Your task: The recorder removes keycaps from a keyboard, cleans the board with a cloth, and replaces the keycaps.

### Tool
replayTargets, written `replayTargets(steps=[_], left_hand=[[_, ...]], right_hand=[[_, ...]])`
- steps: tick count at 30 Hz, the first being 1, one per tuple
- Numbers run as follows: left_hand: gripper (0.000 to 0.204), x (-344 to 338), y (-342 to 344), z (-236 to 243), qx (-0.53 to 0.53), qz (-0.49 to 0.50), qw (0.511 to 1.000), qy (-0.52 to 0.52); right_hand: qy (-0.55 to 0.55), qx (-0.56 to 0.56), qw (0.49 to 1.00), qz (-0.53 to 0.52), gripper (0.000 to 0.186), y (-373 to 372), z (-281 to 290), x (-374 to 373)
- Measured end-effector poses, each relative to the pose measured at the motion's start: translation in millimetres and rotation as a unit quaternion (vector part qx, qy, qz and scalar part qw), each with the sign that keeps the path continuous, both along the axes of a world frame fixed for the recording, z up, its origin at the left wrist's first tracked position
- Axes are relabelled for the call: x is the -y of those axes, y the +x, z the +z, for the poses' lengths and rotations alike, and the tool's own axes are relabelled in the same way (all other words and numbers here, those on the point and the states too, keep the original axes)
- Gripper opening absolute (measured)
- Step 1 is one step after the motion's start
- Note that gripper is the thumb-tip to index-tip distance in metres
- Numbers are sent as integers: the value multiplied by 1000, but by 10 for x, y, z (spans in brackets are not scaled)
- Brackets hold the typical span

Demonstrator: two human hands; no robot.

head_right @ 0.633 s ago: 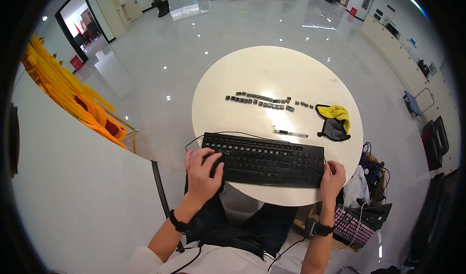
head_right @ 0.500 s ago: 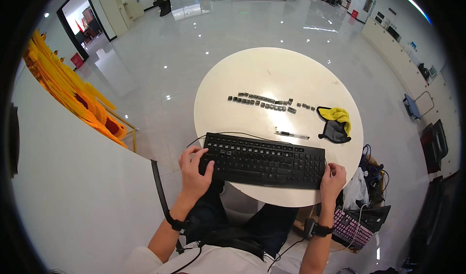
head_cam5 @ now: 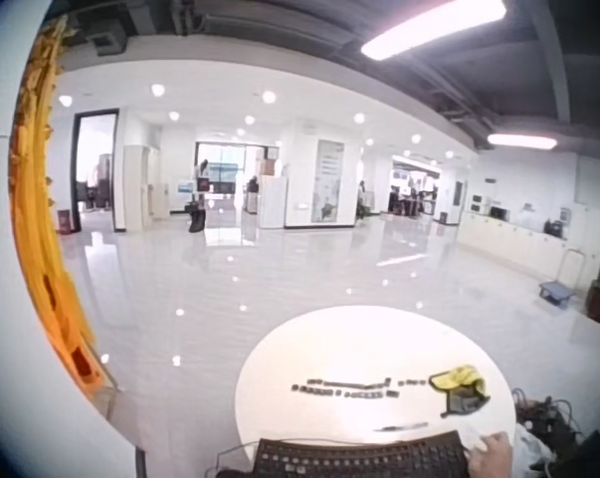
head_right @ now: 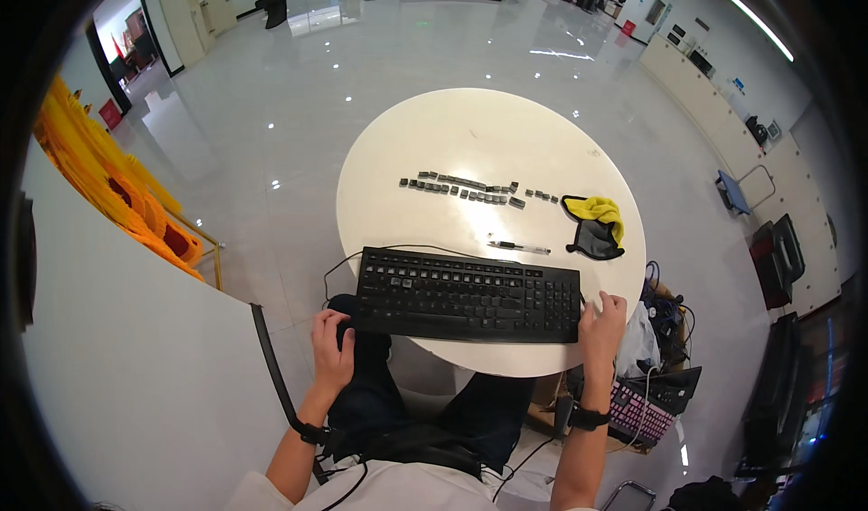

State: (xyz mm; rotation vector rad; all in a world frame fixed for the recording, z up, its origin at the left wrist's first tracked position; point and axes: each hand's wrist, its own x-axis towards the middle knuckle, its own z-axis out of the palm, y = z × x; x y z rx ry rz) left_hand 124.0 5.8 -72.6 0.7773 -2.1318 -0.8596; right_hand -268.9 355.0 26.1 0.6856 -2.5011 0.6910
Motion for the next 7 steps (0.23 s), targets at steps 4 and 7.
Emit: replayTargets(steps=[4,7], left_hand=[[35,137,-25,-374,132,-7,991,-7],[45,272,-283,-540,294,-24,951,-93]], right_hand=[[-40,76,994,69,24,558,579,594],[19,64,963,261,22,1106,810,1191]])
